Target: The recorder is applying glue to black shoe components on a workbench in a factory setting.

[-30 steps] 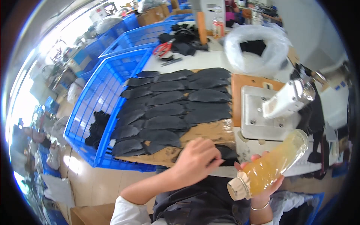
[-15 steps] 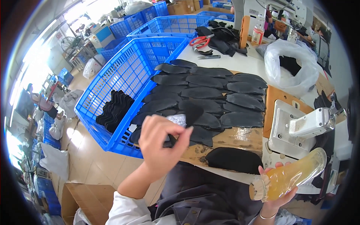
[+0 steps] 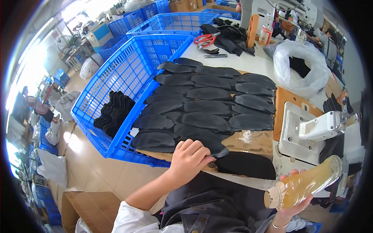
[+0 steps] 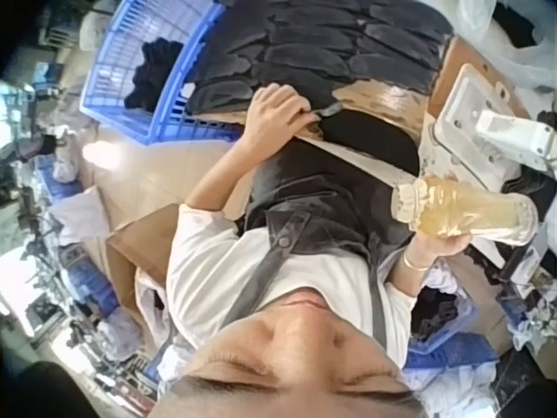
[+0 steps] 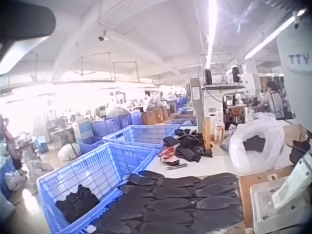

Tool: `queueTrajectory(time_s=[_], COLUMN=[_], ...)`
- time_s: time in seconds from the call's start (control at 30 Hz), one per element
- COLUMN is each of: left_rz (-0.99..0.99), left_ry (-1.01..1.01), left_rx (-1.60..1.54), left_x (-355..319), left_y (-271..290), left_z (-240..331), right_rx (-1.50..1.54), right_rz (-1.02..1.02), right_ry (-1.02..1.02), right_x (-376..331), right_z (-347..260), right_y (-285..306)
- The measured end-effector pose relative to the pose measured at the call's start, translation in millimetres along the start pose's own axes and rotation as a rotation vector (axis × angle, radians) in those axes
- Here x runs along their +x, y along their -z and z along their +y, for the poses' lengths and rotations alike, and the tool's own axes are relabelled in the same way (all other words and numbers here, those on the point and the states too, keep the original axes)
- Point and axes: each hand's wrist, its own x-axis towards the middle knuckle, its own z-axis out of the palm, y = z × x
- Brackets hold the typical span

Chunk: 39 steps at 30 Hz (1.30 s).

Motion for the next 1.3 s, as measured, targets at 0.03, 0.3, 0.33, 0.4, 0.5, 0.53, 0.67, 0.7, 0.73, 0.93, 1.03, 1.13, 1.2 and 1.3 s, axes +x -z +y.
queueTrajectory(time_s=[0.03, 0.3, 0.33, 0.4, 0.5, 0.53, 0.67, 0.7, 0.73, 0.93, 1.03, 1.13, 1.2, 1.3], left_rz=[0.010, 0.057, 0.076, 0.110, 0.174, 0.250, 0.428, 0.426, 0.505, 0.396, 0.219, 0.133, 0.108, 0.060], left_ry=[0.018, -0.007, -0.001, 0.064, 0.362, 0.455, 0.695, 0.693, 0.639, 0.326, 0.099, 0.025, 0.021, -0.003], left_rx=[0.024, 0.007, -0.021, -0.120, -0.333, -0.404, -0.562, -0.557, -0.516, -0.243, -0.148, -0.037, -0.017, -0.003], left_x=[-0.6, -0.4, 0.7, 6.7, 17.9, 17.9, 13.7, 12.0, 10.3, 17.4, 14.6, 8.9, 5.5, 4.7], left_y=[-0.5, -4.7, -4.6, 0.1, 19.4, 21.7, 33.4, 33.5, 32.9, 28.4, 10.5, -7.7, -9.7, -5.6], left_z=[-0.2, -1.6, -2.1, -6.0, -10.2, -14.7, -28.9, -29.6, -30.5, -14.6, -6.0, 2.2, 3.0, 3.1], right_rx=[-0.006, -0.105, -0.110, -0.107, -0.133, -0.133, -0.103, -0.101, -0.095, -0.083, -0.064, -0.041, -0.015, -0.020], right_rz=[0.002, 0.006, 0.005, 0.014, 0.017, 0.019, 0.030, 0.032, 0.033, 0.025, -0.006, 0.011, -0.019, 0.036], right_ry=[0.000, -0.009, -0.010, -0.017, 0.007, 0.010, -0.028, -0.041, -0.039, 0.010, -0.008, 0.004, -0.031, -0.006], right_x=[1.0, 13.4, 13.7, 14.0, 14.8, 14.7, 12.3, 11.5, 11.4, 9.3, 7.6, 5.8, 5.1, 3.2], right_z=[1.6, 6.0, 6.6, 8.6, 11.2, 12.2, 15.4, 15.8, 15.8, 13.4, 10.6, 9.1, 6.8, 7.7], right_y=[-2.2, -15.9, -18.1, -22.2, -26.6, -26.8, -25.8, -25.5, -26.4, -20.9, -18.3, -17.1, -16.9, -13.1])
